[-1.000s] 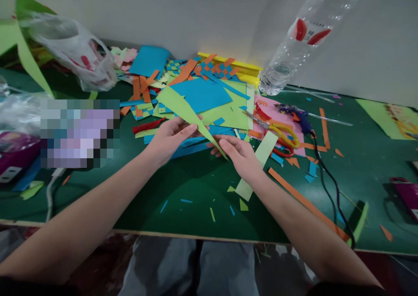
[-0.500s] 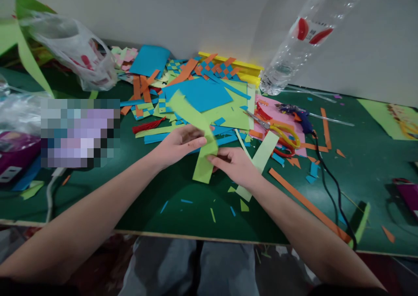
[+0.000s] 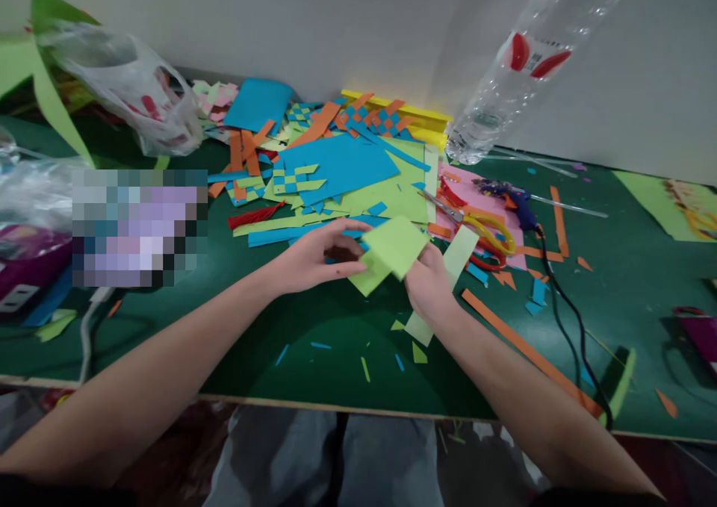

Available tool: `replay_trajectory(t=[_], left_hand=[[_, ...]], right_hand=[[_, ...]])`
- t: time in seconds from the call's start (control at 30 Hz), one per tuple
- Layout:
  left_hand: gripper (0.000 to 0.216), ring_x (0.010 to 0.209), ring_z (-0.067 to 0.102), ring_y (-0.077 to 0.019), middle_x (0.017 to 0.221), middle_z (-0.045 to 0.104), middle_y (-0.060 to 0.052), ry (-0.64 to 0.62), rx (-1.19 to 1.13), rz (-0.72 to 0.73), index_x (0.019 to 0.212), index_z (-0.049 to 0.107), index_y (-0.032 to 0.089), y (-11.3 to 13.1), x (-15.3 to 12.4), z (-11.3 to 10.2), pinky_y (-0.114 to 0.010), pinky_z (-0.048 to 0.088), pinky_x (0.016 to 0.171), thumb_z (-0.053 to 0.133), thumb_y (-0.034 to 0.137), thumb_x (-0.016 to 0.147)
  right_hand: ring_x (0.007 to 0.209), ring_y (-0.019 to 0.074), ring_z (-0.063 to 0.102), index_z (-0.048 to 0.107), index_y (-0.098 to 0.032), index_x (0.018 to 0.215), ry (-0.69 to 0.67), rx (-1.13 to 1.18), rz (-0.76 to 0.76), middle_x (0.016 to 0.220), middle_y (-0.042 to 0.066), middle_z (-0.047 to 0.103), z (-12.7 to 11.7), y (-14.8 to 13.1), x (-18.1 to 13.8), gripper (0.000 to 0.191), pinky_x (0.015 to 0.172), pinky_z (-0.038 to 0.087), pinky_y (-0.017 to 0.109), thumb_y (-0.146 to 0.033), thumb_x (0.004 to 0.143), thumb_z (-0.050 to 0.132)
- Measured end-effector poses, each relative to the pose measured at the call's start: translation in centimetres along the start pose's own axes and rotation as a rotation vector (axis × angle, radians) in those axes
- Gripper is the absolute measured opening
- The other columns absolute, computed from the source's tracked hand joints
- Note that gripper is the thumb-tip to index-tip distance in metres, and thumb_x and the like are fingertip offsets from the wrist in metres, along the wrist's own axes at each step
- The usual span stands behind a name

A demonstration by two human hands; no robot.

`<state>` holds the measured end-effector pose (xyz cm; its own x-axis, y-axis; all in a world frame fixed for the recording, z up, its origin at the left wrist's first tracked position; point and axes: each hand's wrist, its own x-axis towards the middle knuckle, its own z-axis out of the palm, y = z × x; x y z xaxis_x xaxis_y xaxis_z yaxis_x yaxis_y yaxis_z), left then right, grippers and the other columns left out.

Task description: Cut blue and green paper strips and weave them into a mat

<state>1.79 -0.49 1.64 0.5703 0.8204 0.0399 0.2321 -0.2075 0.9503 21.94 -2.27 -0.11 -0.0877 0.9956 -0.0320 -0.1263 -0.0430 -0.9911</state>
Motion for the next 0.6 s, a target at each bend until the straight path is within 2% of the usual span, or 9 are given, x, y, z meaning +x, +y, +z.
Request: replay_trajectory(t=[0.13,0.3,0.37,0.43,0.53,0.6], left_hand=[[0.041,0.073,0.065,-0.0144,0.083,0.070,-0.003,0.002,0.113,-0.044,0.122,0.057,0.020,0.0,0.1,0.0,-0.024,0.051,0.066,0.063,0.040,0.087],[0.023,0.070,0.062,-0.0121,0.086,0.068,-0.004,0.115,0.243,0.020,0.106,0.064,0.018,-0.1,0.1,-0.3,-0.022,0.049,0.061,0.055,0.035,0.092],[0.024,0.070,0.061,-0.0117,0.089,0.067,-0.004,0.162,0.272,0.047,0.107,0.063,0.018,0.0,0.1,-0.3,-0.022,0.050,0.061,0.051,0.034,0.093],[0.027,0.079,0.064,-0.0135,0.097,0.067,-0.006,0.184,0.275,0.089,0.110,0.061,0.019,0.0,0.0,-0.3,-0.024,0.053,0.069,0.052,0.038,0.093],[0.041,0.095,0.064,-0.0181,0.111,0.065,-0.007,0.183,0.363,0.157,0.113,0.057,0.019,0.1,-0.1,0.0,-0.029,0.053,0.081,0.065,0.048,0.084],[0.049,0.096,0.064,-0.0198,0.114,0.065,-0.008,0.194,0.496,0.184,0.111,0.056,0.020,0.0,-0.2,0.1,-0.032,0.053,0.082,0.072,0.051,0.077]], right_hand=[[0.049,0.0110,0.049,0.061,-0.020,0.066,0.030,-0.046,0.078,0.057,-0.002,0.056,-0.3,0.3,0.2,0.036,0.048,0.040,0.026,-0.053,0.081,0.066],[0.039,0.0068,0.036,0.047,-0.019,0.042,0.050,-0.268,0.055,0.038,-0.004,0.038,-0.7,-0.8,0.2,0.057,0.045,0.028,0.025,-0.051,0.088,0.057],[0.037,0.0057,0.032,0.045,-0.019,0.038,0.057,-0.384,0.061,0.035,-0.005,0.035,-0.7,-1.2,0.2,0.060,0.044,0.025,0.026,-0.049,0.088,0.056],[0.035,0.0053,0.030,0.045,-0.019,0.037,0.073,-0.424,0.071,0.034,-0.005,0.034,-0.7,-1.4,0.1,0.060,0.043,0.024,0.025,-0.049,0.088,0.056],[0.034,0.0053,0.028,0.046,-0.019,0.037,0.106,-0.401,0.071,0.034,-0.006,0.030,-0.7,-1.2,0.2,0.061,0.041,0.022,0.025,-0.052,0.088,0.056],[0.035,0.0055,0.028,0.045,-0.020,0.037,0.130,-0.378,0.057,0.034,-0.006,0.028,-0.8,-1.0,0.2,0.061,0.041,0.022,0.025,-0.053,0.087,0.056]])
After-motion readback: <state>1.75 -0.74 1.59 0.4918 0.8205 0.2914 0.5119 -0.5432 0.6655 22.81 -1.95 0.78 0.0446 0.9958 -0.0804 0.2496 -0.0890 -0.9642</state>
